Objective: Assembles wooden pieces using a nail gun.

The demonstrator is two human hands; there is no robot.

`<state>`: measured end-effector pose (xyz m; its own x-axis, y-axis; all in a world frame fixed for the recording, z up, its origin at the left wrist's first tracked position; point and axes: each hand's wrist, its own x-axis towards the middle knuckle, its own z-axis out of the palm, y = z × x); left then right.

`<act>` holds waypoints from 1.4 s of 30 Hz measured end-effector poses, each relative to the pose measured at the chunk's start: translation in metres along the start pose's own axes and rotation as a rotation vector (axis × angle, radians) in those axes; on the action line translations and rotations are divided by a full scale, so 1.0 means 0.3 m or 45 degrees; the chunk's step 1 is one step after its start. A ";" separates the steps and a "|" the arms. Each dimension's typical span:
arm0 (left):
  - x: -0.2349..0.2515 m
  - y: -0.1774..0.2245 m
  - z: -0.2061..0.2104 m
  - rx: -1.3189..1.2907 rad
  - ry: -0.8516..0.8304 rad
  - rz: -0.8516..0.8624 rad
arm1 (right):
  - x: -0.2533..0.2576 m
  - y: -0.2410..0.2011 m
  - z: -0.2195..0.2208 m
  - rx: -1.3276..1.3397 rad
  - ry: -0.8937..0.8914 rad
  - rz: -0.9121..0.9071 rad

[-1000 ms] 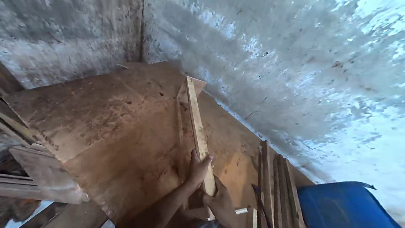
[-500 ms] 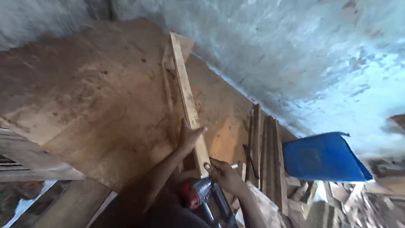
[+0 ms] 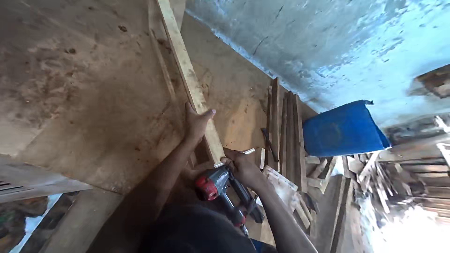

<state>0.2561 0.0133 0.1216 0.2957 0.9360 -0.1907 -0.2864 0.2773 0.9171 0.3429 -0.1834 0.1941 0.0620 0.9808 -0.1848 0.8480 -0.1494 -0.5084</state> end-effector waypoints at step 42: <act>0.011 -0.001 -0.048 0.075 -0.161 0.032 | -0.307 0.235 0.706 0.072 0.175 1.206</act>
<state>0.2441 0.0194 0.1157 0.4028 0.9067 -0.1254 -0.2423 0.2377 0.9406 0.2855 -0.3109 -0.0028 0.7732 0.4552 -0.4414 0.3874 -0.8903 -0.2394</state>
